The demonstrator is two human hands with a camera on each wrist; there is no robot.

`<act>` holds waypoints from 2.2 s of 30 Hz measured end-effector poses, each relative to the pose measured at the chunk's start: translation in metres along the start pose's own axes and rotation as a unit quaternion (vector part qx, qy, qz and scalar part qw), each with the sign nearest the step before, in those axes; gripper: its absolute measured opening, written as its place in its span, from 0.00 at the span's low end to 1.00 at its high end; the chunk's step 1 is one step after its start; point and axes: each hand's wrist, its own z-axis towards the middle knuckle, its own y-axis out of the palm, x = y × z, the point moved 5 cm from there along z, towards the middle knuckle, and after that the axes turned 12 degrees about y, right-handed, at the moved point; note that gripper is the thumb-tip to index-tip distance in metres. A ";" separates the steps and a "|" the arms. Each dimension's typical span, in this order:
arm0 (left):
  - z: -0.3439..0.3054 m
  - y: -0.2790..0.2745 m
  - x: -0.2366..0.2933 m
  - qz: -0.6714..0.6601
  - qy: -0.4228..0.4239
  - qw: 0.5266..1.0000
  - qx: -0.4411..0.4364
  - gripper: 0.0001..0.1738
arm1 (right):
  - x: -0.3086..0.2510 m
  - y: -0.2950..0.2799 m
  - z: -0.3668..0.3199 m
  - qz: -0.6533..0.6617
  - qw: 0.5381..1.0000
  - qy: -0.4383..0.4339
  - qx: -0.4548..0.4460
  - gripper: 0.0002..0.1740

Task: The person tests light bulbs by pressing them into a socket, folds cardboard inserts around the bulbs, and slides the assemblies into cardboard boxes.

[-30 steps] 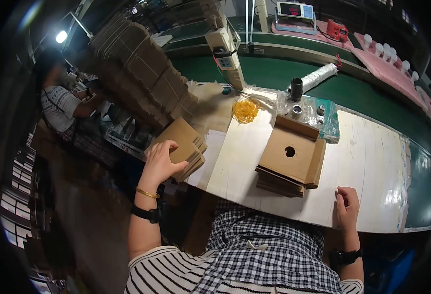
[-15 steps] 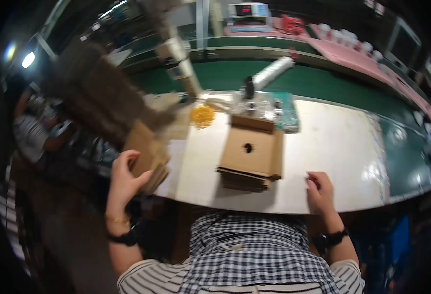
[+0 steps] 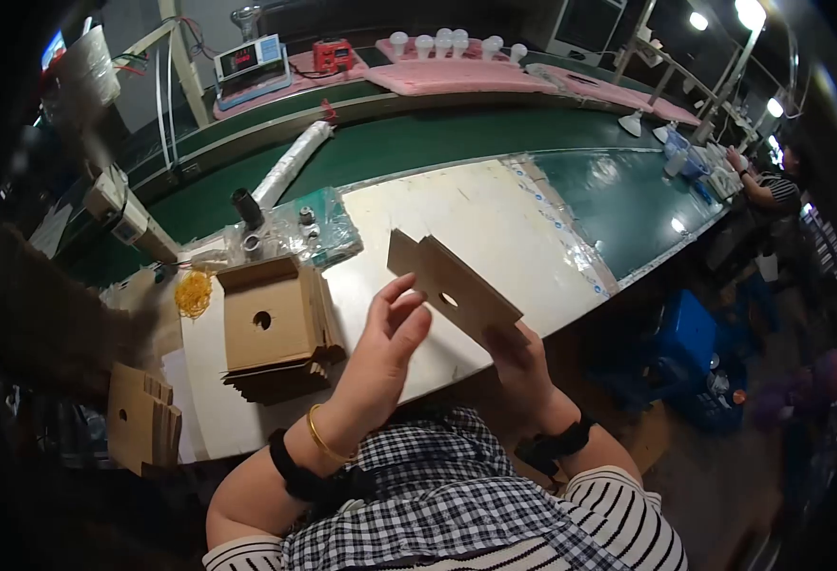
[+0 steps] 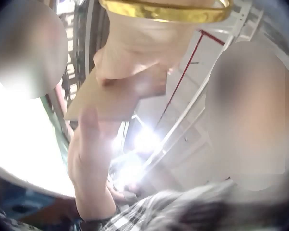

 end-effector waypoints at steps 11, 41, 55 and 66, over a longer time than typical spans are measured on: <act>0.039 -0.028 -0.048 0.247 0.091 0.965 -0.006 0.26 | 0.036 -0.035 0.003 0.027 0.984 0.103 -0.145 0.19; -0.034 0.032 0.053 0.356 0.216 0.897 -0.146 0.19 | -0.098 0.018 0.028 0.071 0.987 -0.105 0.097 0.18; -0.046 -0.022 0.058 0.318 0.194 0.928 -0.007 0.21 | -0.079 0.067 0.012 0.101 0.979 -0.117 -0.130 0.20; -0.071 -0.052 0.056 0.301 -0.040 0.948 -0.093 0.30 | -0.113 0.069 -0.023 -0.097 0.931 -0.199 -0.289 0.17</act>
